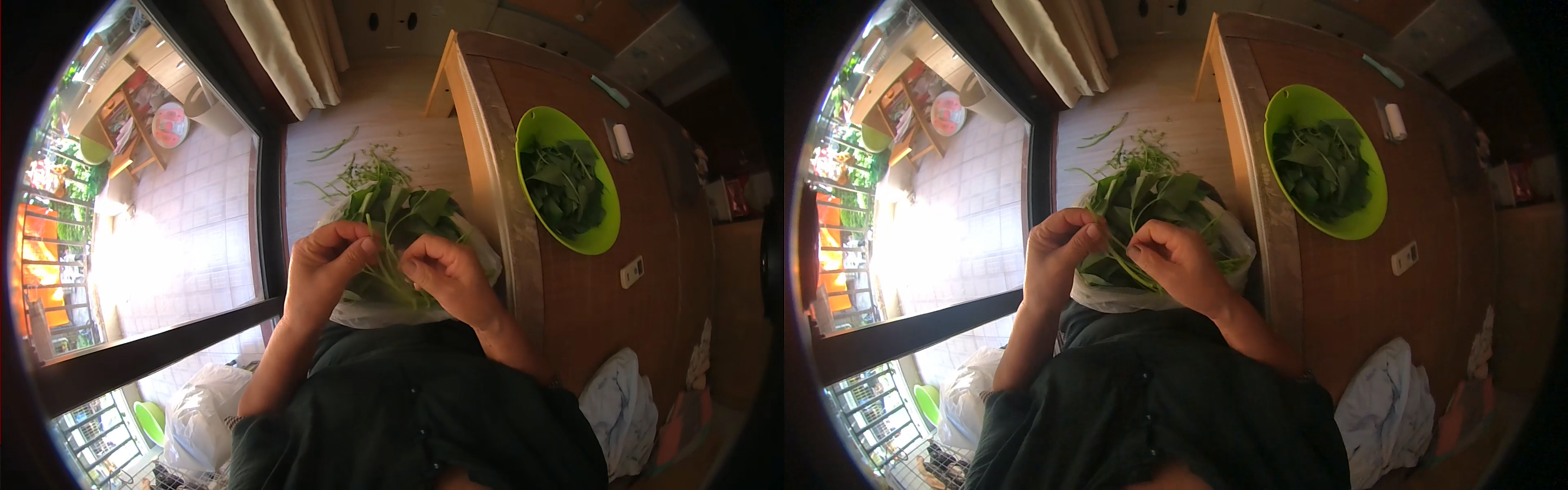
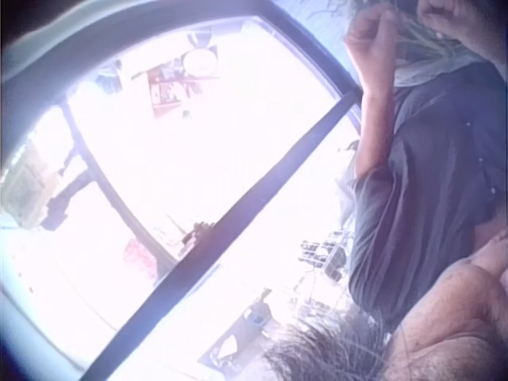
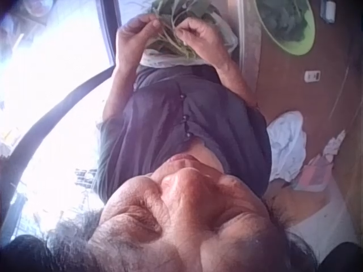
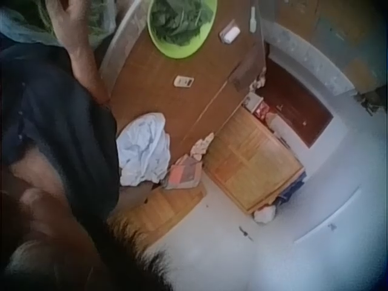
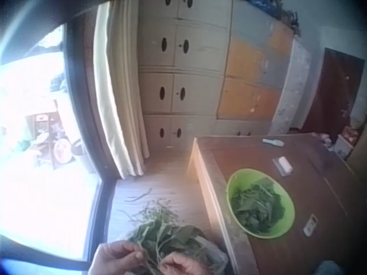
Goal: The recorder is picking leaves and stems from a bag of greens and placing them into a green bowl.
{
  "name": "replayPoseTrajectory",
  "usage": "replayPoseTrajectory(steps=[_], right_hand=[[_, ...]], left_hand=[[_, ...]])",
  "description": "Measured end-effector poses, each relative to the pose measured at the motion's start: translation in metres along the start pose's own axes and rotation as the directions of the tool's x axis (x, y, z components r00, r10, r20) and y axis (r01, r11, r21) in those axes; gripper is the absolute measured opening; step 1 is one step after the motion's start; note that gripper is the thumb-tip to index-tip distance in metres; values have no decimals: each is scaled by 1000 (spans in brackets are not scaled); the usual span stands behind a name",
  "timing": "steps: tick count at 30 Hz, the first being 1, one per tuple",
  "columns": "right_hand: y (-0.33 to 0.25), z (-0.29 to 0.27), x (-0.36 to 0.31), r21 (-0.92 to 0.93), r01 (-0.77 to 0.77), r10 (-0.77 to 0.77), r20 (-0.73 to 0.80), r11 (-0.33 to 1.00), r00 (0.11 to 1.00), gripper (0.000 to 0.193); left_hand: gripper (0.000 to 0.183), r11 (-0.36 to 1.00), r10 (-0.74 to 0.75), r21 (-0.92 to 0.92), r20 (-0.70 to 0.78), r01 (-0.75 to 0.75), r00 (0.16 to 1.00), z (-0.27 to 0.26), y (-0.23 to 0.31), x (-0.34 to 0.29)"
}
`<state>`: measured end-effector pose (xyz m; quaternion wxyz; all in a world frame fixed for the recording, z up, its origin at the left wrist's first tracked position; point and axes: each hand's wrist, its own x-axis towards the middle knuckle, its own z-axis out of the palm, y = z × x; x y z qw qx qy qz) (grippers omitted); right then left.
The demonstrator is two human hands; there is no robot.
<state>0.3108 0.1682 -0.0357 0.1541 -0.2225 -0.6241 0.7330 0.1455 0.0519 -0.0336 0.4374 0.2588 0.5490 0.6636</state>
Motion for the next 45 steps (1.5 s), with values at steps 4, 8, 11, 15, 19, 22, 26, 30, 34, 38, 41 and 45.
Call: replayPoseTrajectory(steps=[4, 8, 11, 15, 19, 22, 26, 30, 34, 38, 41, 45], right_hand=[[4, 0, -4, -60, -40, 41, 14, 997, 999, 7], [8, -4, -11, -95, -87, 89, 19, 992, 996, 6], [16, -8, -15, -143, -88, 89, -2, 986, 996, 5], [30, -17, -22, -191, -110, 106, -36, 975, 994, 3], [35, -26, -29, -134, -132, 128, -43, 982, 991, 3], [39, -30, -33, -149, -138, 129, -70, 979, 989, 7], [42, -36, -36, -221, -122, 105, -88, 968, 991, 7], [42, -39, -38, -252, -106, 84, -98, 962, 992, 7], [40, -41, -39, -234, -121, 101, -96, 965, 990, 7], [39, -43, -40, -254, -116, 96, -88, 960, 991, 7], [40, -43, -39, -284, -97, 76, -84, 954, 994, 6], [38, -38, -36, -387, -13, -25, -92, 922, 995, 8]], left_hand=[[10, 997, 15, -77, -59, -20, 998, -7, -1, 5], [9, 989, 104, -82, -165, -119, 981, -16, 2, 13], [9, 979, 162, -83, -249, -188, 955, -26, 4, 17], [12, 973, 171, -90, -340, -213, 925, -37, 8, 20], [12, 964, 204, -90, -358, -251, 911, -48, 12, 23], [12, 958, 196, -119, -399, -262, 896, -53, 12, 24], [11, 937, 219, -165, -404, -307, 888, -57, 13, 26], [11, 936, 213, -172, -413, -306, 885, -59, 14, 26], [11, 936, 213, -169, -421, -307, 882, -61, 14, 25], [11, 935, 195, -183, -451, -304, 871, -64, 13, 26], [11, 939, 197, -148, -510, -311, 838, -61, 17, 26], [11, 949, 219, -108, -453, -297, 864, -54, 23, 21]])
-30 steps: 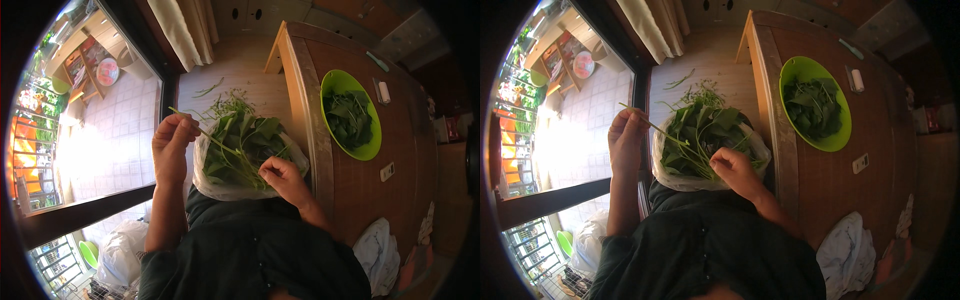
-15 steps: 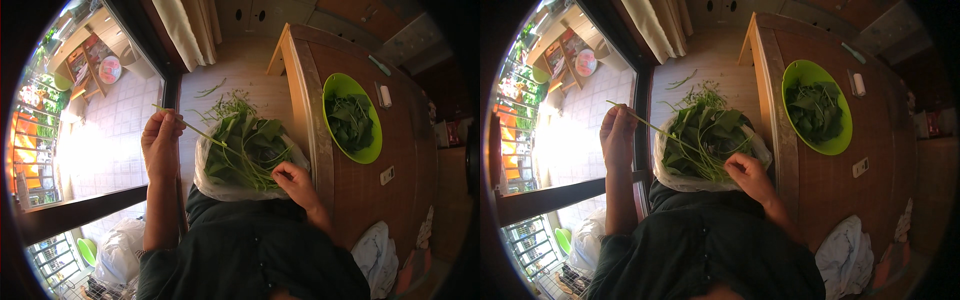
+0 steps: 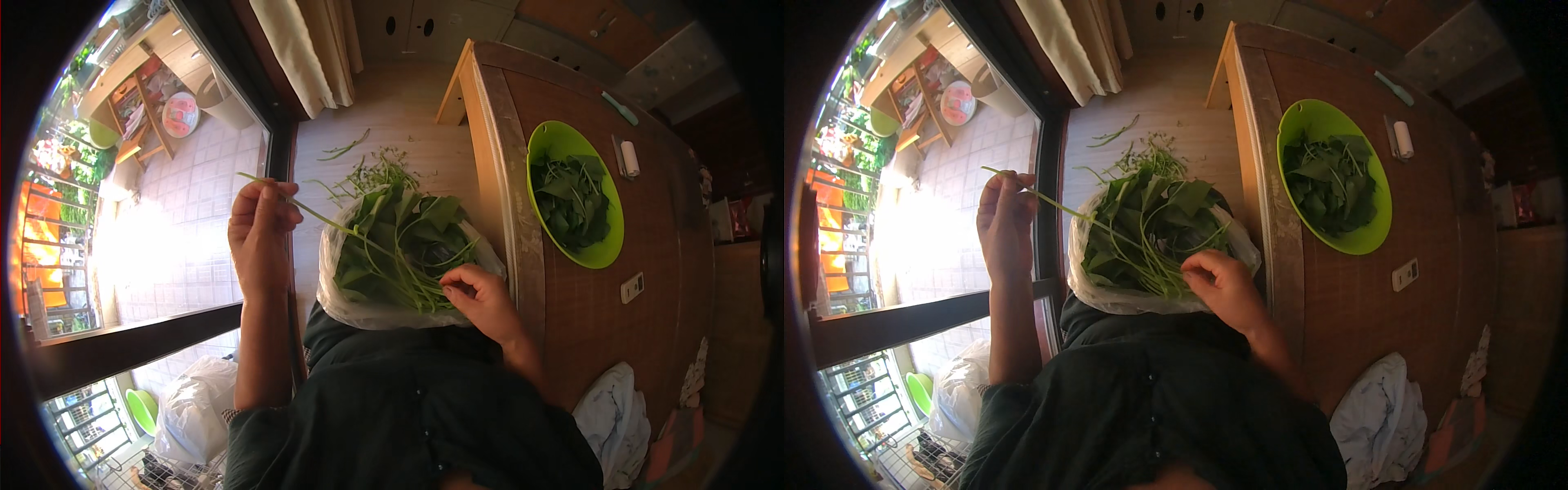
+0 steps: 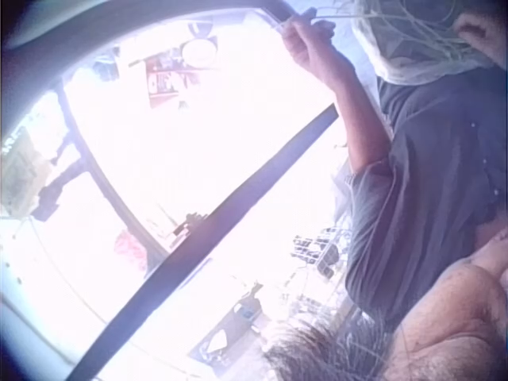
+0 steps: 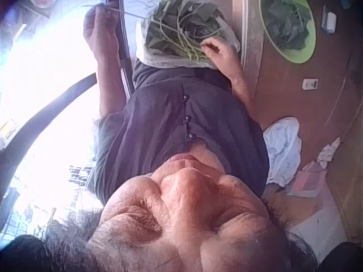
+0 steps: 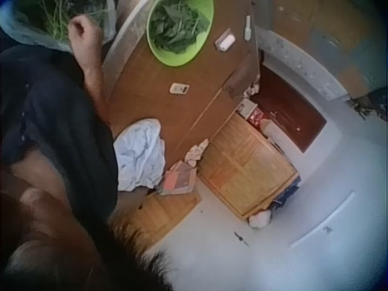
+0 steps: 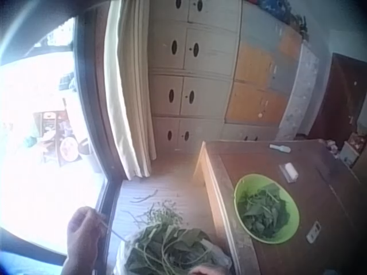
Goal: The recorder is picking leaves and stems from a bag of greens and placing them into a green bowl.
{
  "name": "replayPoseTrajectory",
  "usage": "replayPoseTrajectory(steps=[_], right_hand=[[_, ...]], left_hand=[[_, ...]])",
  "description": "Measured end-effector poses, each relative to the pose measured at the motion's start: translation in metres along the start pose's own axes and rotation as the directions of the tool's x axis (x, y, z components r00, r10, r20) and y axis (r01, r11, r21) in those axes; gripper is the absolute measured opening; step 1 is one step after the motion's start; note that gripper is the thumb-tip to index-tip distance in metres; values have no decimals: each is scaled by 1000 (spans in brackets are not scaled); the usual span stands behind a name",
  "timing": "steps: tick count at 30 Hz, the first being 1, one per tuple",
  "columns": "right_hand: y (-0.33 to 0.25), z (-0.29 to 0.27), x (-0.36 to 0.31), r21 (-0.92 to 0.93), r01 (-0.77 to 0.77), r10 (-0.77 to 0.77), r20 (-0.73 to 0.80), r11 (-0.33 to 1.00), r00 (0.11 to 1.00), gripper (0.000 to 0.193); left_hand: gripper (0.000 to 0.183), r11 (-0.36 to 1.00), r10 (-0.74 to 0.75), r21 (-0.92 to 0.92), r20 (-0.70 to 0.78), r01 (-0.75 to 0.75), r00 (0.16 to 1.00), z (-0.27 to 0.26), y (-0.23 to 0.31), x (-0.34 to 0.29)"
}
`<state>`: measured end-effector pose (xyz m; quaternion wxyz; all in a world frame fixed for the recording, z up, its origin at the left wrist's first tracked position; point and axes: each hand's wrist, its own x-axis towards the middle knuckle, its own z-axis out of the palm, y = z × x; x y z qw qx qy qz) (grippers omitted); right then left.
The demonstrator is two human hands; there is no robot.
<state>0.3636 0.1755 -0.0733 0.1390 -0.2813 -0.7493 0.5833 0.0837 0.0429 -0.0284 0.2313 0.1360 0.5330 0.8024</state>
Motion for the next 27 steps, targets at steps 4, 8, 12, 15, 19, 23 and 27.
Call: replayPoseTrajectory(steps=[4, 8, 12, 15, 19, 23, 27], right_hand=[[-20, -3, 6, -198, -34, 34, -3, 980, 999, 9], [-37, -5, 21, -352, 145, -172, -45, 925, 984, 11], [-85, 0, 33, -91, 252, -262, -123, 963, 957, 7], [-100, -2, 39, -131, 308, -323, -112, 942, 940, 6], [-92, -5, 43, -228, 351, -373, -60, 908, 926, 8], [-91, -5, 44, -370, 388, -430, -36, 844, 902, 11], [-90, -6, 45, -452, 393, -447, -15, 801, 894, 12]], left_hand=[[9, 990, -24, 138, 256, -12, 967, 8, -6, -13], [7, 985, -126, 160, 385, 68, 914, 31, -14, -37], [6, 941, -267, 319, 497, 113, 826, 38, -27, -53], [8, 883, -290, 469, 509, 21, 810, 44, -24, -56], [9, 794, -250, 590, 535, -145, 807, 49, -19, -57], [11, 723, -230, 655, 529, -221, 817, 49, -17, -58], [11, 698, -203, 665, 538, -265, 818, 47, -20, -58]])
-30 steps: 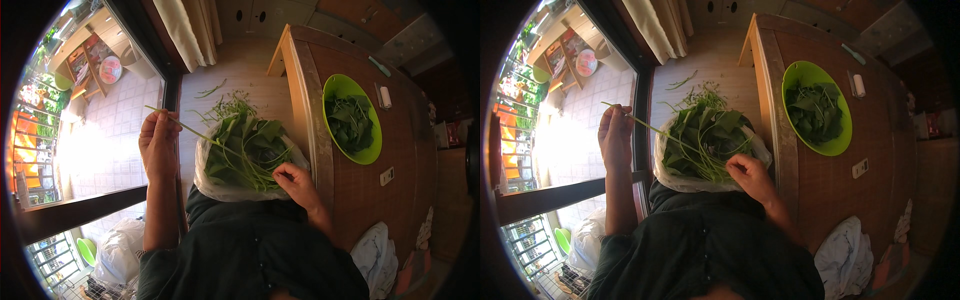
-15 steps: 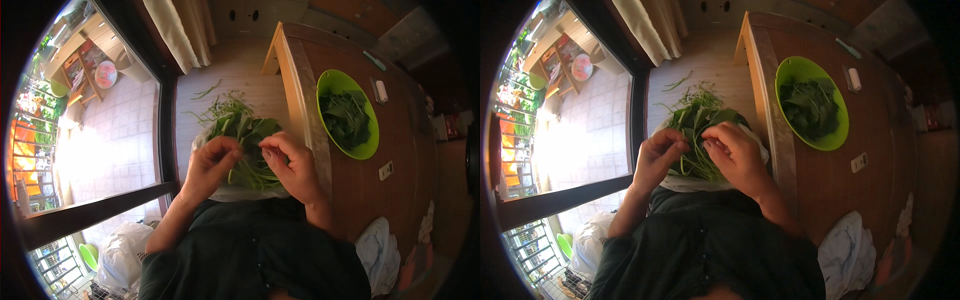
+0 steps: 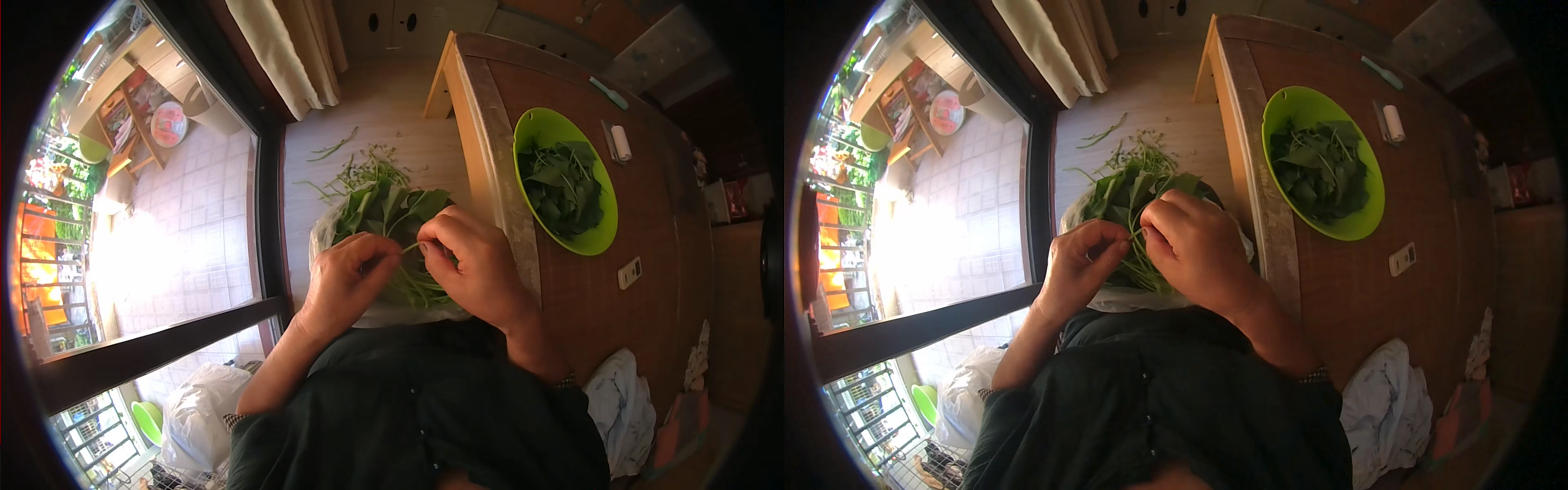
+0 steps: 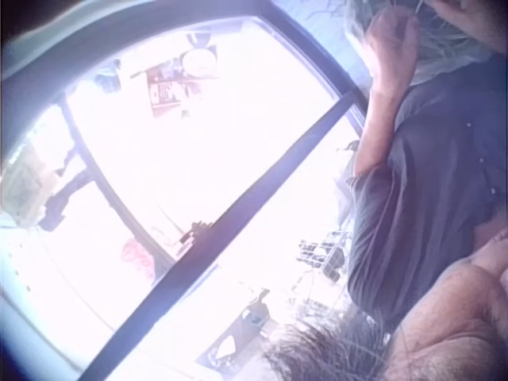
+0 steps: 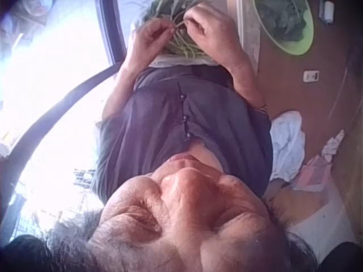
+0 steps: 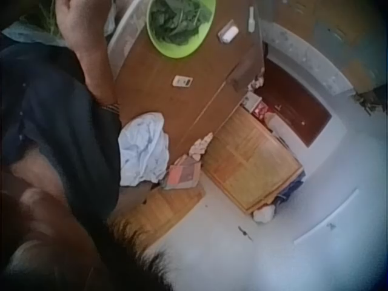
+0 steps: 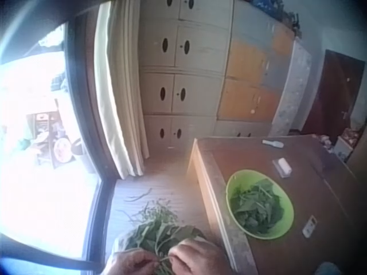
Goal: The recorder is picking leaves and stems from a bag of greens and placing them into a green bowl.
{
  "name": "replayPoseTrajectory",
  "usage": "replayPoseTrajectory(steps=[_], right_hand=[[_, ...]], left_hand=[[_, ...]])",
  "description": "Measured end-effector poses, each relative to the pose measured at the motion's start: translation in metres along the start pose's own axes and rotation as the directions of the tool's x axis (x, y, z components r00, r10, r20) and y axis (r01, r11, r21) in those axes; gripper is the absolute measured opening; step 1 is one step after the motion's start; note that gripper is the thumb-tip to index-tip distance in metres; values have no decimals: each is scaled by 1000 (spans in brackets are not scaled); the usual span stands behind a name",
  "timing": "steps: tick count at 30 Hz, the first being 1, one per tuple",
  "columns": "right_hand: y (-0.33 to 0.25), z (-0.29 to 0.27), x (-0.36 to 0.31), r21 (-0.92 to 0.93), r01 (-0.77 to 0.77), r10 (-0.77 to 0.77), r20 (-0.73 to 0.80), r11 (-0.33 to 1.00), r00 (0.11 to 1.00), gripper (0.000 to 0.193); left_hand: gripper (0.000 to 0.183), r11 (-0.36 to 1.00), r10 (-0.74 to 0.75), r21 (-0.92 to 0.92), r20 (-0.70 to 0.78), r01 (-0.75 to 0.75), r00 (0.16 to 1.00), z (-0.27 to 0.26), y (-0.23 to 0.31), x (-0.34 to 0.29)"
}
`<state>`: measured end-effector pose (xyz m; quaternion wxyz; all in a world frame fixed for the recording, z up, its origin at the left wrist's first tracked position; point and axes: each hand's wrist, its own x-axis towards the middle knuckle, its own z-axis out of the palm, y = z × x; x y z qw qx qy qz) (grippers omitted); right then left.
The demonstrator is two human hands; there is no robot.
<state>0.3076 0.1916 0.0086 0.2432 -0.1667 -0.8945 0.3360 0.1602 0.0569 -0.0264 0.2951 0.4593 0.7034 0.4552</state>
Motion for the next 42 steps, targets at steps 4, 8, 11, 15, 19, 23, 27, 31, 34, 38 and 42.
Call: replayPoseTrajectory(steps=[4, 8, 11, 15, 19, 23, 27, 31, 34, 38, 42], right_hand=[[-1, 2, -1, 23, -19, 19, 4, 1000, 1000, 12], [2, 15, -5, 181, -80, 91, -56, 980, 994, 12], [-2, 18, -6, 310, -137, 165, -65, 941, 984, 11], [-4, 22, -8, 455, -207, 239, -13, 866, 971, 8], [-3, 23, -9, 558, -278, 312, 35, 782, 949, 6], [-5, 26, -9, 548, -297, 318, 60, 782, 946, 5], [1, 34, -15, 517, -284, 292, 67, 808, 954, 4], [4, 35, -22, 441, -321, 307, 105, 838, 946, 4], [13, 39, -33, 441, -297, 278, 109, 847, 954, 5], [14, 41, -35, 473, -362, 334, 146, 803, 931, 5], [24, 44, -43, 426, -356, 311, 174, 832, 934, 5]], left_hand=[[12, 1000, 0, 16, -13, 0, 1000, 1, 0, 0], [11, 1000, -16, -8, -14, 16, 1000, 1, 5, -1], [11, 1000, -25, -12, -4, 25, 1000, 1, 5, -2], [11, 1000, 10, -17, -54, -11, 999, 2, 6, -4], [9, 994, -8, -111, -27, 5, 1000, 1, 6, -4], [8, 956, -83, -283, 5, 81, 997, -2, 3, -4], [9, 881, -103, -466, -10, 87, 995, -5, 2, -3], [9, 793, -126, -607, -87, 47, 988, -13, 1, 3], [10, 782, -130, -623, -140, 15, 982, -20, -1, 8], [10, 787, -103, -616, -143, -7, 984, -22, -2, 9], [13, 755, -119, -655, -166, -19, 979, -26, -5, 9]])
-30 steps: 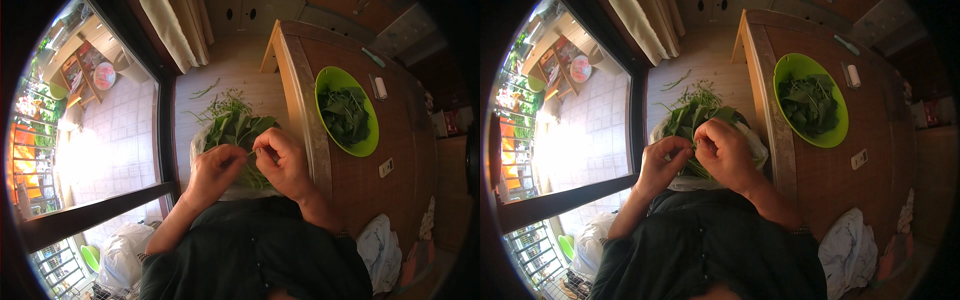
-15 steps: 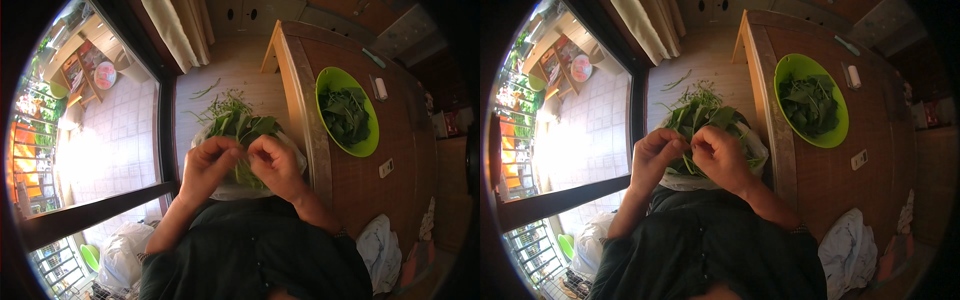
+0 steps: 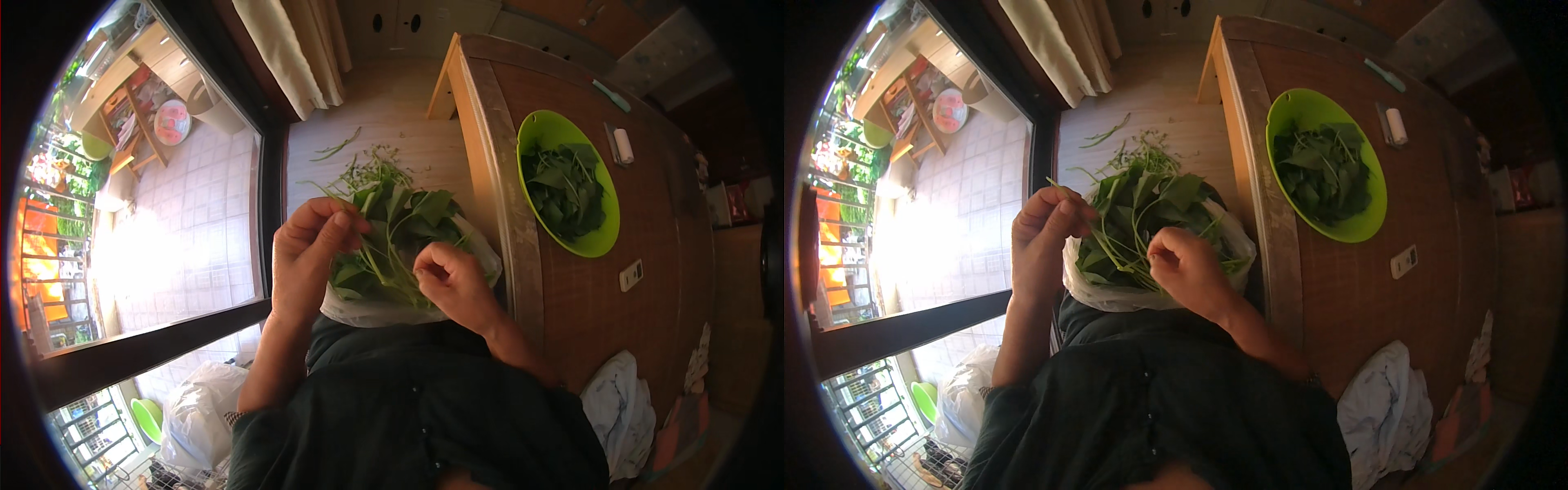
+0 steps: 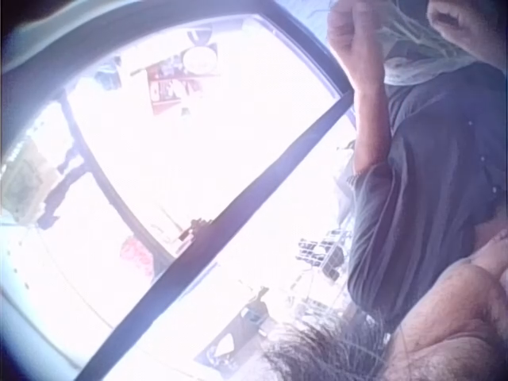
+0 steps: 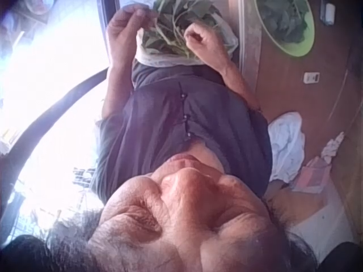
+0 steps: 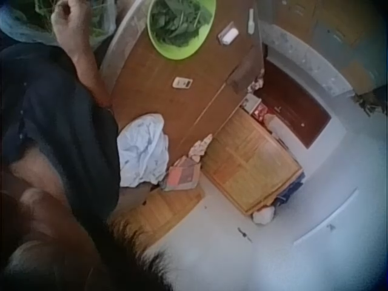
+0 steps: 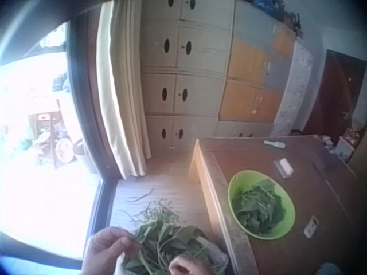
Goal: The recorder is picking leaves and stems from a bag of greens and placing them into a green bowl.
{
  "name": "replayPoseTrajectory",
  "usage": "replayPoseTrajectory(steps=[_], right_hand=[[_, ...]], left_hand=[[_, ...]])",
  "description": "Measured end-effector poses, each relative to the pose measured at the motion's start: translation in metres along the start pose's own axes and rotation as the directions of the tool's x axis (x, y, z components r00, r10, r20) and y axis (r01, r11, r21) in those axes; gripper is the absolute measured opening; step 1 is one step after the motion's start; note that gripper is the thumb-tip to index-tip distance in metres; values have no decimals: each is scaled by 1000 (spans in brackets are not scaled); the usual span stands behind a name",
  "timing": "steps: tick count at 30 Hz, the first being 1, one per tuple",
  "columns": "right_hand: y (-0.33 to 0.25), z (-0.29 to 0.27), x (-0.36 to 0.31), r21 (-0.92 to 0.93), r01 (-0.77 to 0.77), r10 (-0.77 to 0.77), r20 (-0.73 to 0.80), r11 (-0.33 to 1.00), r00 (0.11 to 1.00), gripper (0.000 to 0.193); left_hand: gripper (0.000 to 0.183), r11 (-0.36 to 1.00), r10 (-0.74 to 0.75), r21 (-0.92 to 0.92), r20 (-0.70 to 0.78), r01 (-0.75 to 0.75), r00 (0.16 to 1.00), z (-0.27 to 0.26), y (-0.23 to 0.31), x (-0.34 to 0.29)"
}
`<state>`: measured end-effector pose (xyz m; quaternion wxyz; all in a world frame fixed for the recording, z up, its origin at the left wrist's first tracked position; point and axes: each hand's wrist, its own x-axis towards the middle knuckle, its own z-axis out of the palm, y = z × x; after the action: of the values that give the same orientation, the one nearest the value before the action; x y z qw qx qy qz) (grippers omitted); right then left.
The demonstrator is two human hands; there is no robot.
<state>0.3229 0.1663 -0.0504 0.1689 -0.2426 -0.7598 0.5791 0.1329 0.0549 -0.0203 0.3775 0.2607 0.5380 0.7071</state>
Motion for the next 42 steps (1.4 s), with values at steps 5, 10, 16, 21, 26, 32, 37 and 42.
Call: replayPoseTrajectory(steps=[5, 10, 16, 21, 26, 32, 37, 42], right_hand=[[22, -10, -19, 31, -121, 121, -1, 992, 993, 4], [35, -13, -32, 26, -148, 148, 5, 989, 989, 3], [37, -22, -42, 131, -267, 270, -4, 955, 963, 4], [50, -29, -37, -225, -51, 1, -221, 973, 975, 11], [-8, -28, -8, -43, -6, -1, -162, 999, 987, 25], [-42, 0, 22, 72, 197, -191, -76, 978, 979, 28], [-33, 3, 26, 103, 164, -159, -60, 981, 986, 17], [-25, 4, 24, 202, 162, -136, -137, 966, 981, 4]], left_hand=[[12, 994, 10, -112, -68, -17, 998, -9, 0, 5], [12, 977, -7, -213, -161, -28, 987, -19, -2, 10], [14, 974, -17, -224, -181, -24, 983, -20, 0, 11], [13, 978, -33, -210, -118, 7, 992, -9, -3, 6], [12, 990, -90, -99, 76, 97, 993, 4, -13, -3], [12, 989, -121, -67, 163, 133, 979, 20, -15, -10], [11, 987, -125, -76, 169, 139, 978, 19, -20, -14], [12, 991, -98, -66, 204, 113, 974, 19, -21, -12]])
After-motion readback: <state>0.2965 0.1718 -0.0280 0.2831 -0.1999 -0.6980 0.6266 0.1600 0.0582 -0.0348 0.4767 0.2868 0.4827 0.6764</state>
